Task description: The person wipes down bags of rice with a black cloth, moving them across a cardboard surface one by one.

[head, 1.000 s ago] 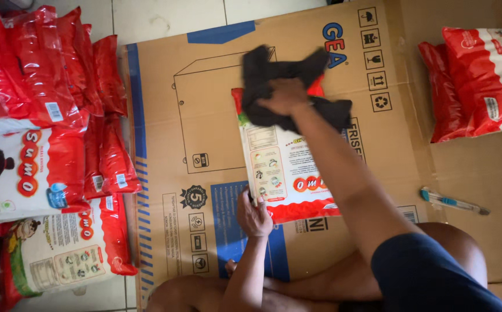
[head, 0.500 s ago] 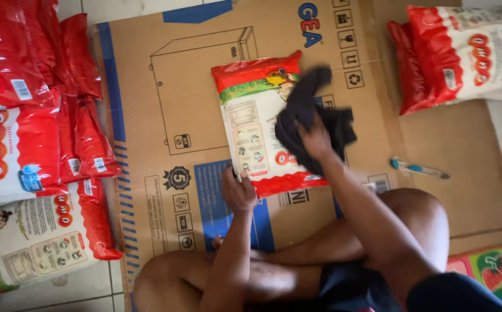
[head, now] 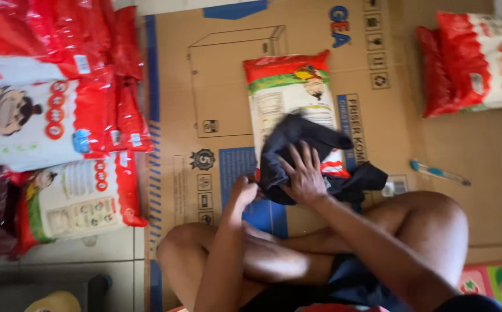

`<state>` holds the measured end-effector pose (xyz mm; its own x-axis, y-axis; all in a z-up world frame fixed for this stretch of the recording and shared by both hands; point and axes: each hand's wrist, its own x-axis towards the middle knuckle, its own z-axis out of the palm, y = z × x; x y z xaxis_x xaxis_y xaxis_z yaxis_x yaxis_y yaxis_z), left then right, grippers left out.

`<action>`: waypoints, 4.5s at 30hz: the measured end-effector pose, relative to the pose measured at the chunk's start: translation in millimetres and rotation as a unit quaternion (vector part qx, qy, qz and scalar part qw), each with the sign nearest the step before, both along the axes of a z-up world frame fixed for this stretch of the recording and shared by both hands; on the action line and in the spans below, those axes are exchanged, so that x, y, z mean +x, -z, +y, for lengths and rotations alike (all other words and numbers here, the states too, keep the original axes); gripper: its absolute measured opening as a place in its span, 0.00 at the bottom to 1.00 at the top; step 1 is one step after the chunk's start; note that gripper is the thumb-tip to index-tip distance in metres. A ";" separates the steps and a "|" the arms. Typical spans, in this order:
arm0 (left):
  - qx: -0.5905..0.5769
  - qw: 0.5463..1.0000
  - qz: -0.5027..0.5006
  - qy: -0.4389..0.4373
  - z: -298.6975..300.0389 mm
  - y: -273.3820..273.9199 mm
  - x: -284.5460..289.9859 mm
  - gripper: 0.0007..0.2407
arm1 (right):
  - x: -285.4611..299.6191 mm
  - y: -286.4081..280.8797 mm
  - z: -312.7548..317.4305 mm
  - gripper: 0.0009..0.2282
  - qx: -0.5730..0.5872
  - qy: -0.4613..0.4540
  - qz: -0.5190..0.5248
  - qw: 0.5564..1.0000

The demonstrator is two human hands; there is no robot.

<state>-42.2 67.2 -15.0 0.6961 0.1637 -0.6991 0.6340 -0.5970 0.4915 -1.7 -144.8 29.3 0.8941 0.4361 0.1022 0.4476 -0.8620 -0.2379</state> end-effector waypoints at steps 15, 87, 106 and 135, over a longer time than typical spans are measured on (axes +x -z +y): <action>-0.020 0.996 0.038 -0.084 7.5 5.7 0.7 0.06 | 131.4 -9.8 104.3 0.26 -0.025 -0.522 0.049 0.851; 0.008 0.993 -0.109 -0.046 -11.8 2.9 13.9 0.24 | 94.9 -17.5 -29.7 0.37 0.010 -0.099 -0.035 0.994; -0.015 0.996 -0.083 -0.035 1.1 14.5 21.0 0.18 | 135.6 -18.9 106.1 0.28 -0.114 -0.189 0.062 0.973; -0.105 0.985 -0.093 -0.105 5.2 -19.3 31.8 0.16 | 69.5 -30.5 33.3 0.25 0.050 -0.200 0.024 0.978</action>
<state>-10.4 72.5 4.3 0.7821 0.1823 -0.5959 0.6192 -0.3354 0.7100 67.8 -111.5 59.8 0.6593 0.7415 0.1241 0.7299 -0.5917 -0.3421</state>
